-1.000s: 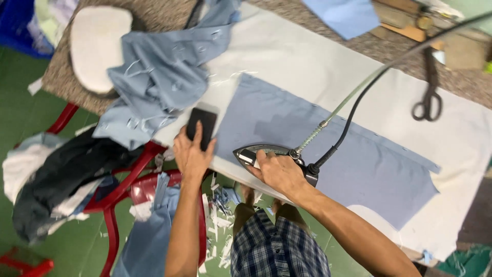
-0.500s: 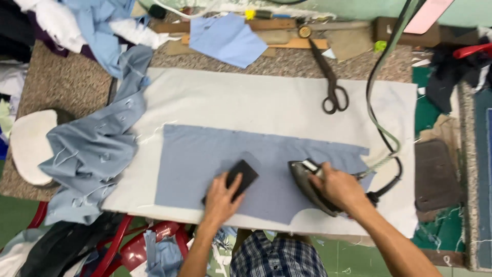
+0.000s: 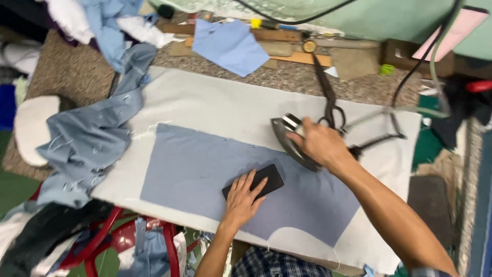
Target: Ironing and pressing cut fabric pieces on a workstation using an industrial iron and a pressing block.
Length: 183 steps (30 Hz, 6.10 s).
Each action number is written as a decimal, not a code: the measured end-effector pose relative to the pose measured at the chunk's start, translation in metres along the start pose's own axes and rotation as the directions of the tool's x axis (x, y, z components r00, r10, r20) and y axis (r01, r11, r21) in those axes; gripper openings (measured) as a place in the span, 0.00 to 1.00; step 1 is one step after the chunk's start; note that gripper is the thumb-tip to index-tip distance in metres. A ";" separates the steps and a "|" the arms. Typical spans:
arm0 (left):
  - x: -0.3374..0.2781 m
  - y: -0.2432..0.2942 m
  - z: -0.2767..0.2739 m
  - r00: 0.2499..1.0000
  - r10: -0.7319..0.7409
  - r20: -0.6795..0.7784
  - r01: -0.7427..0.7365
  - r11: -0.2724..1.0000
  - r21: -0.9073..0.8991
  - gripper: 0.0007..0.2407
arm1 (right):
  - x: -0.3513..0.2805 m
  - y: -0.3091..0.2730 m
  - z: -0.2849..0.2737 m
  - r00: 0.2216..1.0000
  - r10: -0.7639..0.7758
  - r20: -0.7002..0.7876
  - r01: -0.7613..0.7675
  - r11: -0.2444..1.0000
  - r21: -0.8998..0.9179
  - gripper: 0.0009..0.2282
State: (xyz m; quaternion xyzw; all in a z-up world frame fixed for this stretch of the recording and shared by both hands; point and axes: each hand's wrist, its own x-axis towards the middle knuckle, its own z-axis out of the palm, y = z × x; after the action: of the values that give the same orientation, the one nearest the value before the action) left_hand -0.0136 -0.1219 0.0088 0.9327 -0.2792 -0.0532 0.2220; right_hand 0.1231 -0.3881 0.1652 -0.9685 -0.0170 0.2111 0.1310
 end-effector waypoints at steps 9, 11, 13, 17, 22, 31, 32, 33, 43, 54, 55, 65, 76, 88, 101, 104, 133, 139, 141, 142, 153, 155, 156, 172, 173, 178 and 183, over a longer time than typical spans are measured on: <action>-0.045 -0.034 -0.035 0.975 -0.193 -0.109 0.213 0.954 0.210 0.25 | 0.173 -0.090 0.052 0.938 -0.347 -0.009 0.344 0.932 -0.111 0.29; -0.046 -0.033 -0.030 0.971 -0.212 -0.110 0.230 0.955 0.189 0.25 | 0.168 -0.085 0.068 0.832 -0.495 -0.251 0.446 0.865 -0.229 0.28; -0.045 -0.034 -0.033 0.972 -0.208 -0.106 0.225 0.958 0.177 0.25 | 0.144 -0.076 0.081 0.644 -0.604 -0.471 0.486 0.797 -0.358 0.31; -0.042 -0.032 -0.030 0.972 -0.207 -0.107 0.226 0.950 0.216 0.27 | 0.096 -0.063 0.105 0.620 -0.607 -0.497 0.308 0.771 -0.558 0.26; -0.033 -0.027 -0.029 0.980 -0.132 -0.149 0.166 0.956 0.242 0.26 | 0.051 -0.029 0.124 0.399 -0.619 -0.677 0.414 0.780 -0.469 0.16; -0.035 -0.034 -0.025 0.978 -0.152 -0.145 0.185 0.951 0.247 0.23 | 0.114 0.149 0.192 0.644 -0.115 -0.757 0.012 0.990 -0.141 0.11; -0.038 -0.036 -0.021 0.980 -0.165 -0.114 0.183 0.968 0.173 0.23 | 0.124 0.166 0.205 0.735 -0.070 -0.674 -0.079 0.979 -0.187 0.12; -0.041 -0.039 -0.018 0.981 -0.175 -0.083 0.183 0.978 0.097 0.24 | 0.135 0.183 0.217 0.811 -0.012 -0.585 -0.162 0.956 -0.245 0.15; -0.067 -0.082 -0.036 0.941 -0.326 -0.089 0.330 0.944 0.031 0.27 | 0.091 0.157 0.159 0.878 0.258 -0.403 -0.169 0.955 0.243 0.23; -0.067 -0.083 -0.037 0.959 -0.278 -0.065 0.285 0.940 0.188 0.29 | -0.091 0.049 0.144 0.911 0.400 0.096 -0.086 -0.044 0.995 0.18; -0.070 -0.089 -0.041 0.955 -0.288 -0.070 0.296 0.936 0.192 0.29 | -0.103 0.047 0.175 0.916 0.388 0.098 -0.089 -0.042 0.995 0.18; -0.128 -0.211 -0.134 0.901 -0.434 0.008 0.412 0.862 0.297 0.30 | -0.202 -0.102 0.311 0.984 0.172 0.043 -0.053 0.055 0.997 0.16; -0.176 -0.342 -0.166 0.922 -0.292 -0.254 0.376 0.830 0.413 0.27 | -0.201 -0.327 0.333 0.866 -0.425 0.264 -0.075 0.411 0.909 0.28; -0.180 -0.345 -0.160 0.903 -0.302 -0.305 0.402 0.844 0.356 0.30 | -0.188 -0.396 0.336 0.867 -0.289 0.406 -0.250 0.451 0.857 0.29; -0.179 -0.346 -0.161 0.903 -0.319 -0.287 0.408 0.847 0.340 0.30 | -0.186 -0.398 0.359 0.913 -0.169 0.371 -0.133 0.737 0.662 0.26; -0.180 -0.344 -0.163 0.908 -0.285 -0.308 0.387 0.852 0.352 0.29 | -0.192 -0.384 0.360 0.889 -0.260 0.377 -0.145 0.620 0.771 0.19; -0.049 -0.150 -0.040 0.759 0.557 0.337 -0.630 0.759 0.164 0.32 | -0.323 -0.328 0.363 0.703 0.505 0.501 -0.261 -0.472 0.842 0.27; -0.044 -0.150 -0.028 0.699 0.588 0.407 -0.687 0.710 0.154 0.32 | -0.281 -0.357 0.356 0.664 0.617 0.422 -0.117 -0.472 0.874 0.29; -0.045 -0.153 -0.027 0.700 0.584 0.411 -0.684 0.713 0.151 0.31 | -0.271 -0.361 0.344 0.641 0.608 0.468 -0.127 -0.518 0.846 0.27; -0.045 -0.148 -0.035 0.694 0.588 0.416 -0.689 0.710 0.147 0.31 | -0.267 -0.364 0.353 0.637 0.609 0.473 -0.125 -0.523 0.843 0.27; -0.043 -0.144 -0.040 0.702 0.592 0.396 -0.669 0.739 0.082 0.30 | -0.246 -0.364 0.329 0.550 0.688 0.474 -0.109 -0.503 0.857 0.31; -0.042 -0.143 -0.041 0.706 0.588 0.394 -0.663 0.744 0.077 0.30 | -0.256 -0.356 0.358 0.603 0.706 0.372 -0.041 -0.438 0.898 0.27; -0.042 -0.142 -0.042 0.705 0.588 0.396 -0.662 0.747 0.069 0.30 | -0.262 -0.351 0.372 0.644 0.716 0.268 0.034 -0.377 0.926 0.24; -0.044 -0.140 -0.041 0.729 0.501 0.467 -0.550 0.834 -0.037 0.30 | -0.334 -0.170 0.320 0.443 0.844 0.302 -0.169 -0.252 0.953 0.27; -0.044 -0.138 -0.042 0.728 0.499 0.470 -0.551 0.834 -0.031 0.30 | -0.333 -0.168 0.322 0.441 0.842 0.311 -0.179 -0.257 0.950 0.26; -0.042 -0.135 -0.046 0.726 0.486 0.486 -0.553 0.833 -0.007 0.30 | -0.327 -0.167 0.333 0.414 0.852 0.321 -0.222 -0.247 0.943 0.25; -0.042 -0.134 -0.048 0.712 0.473 0.519 -0.552 0.834 -0.001 0.30 | -0.313 -0.176 0.334 0.366 0.881 0.299 -0.198 -0.240 0.950 0.28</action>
State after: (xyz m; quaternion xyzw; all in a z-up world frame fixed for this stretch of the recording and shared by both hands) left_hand 0.0288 0.0189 -0.0088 0.7857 -0.5781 -0.2068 0.0753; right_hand -0.2956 -0.1638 0.0448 -0.5195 0.6318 -0.0775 0.5700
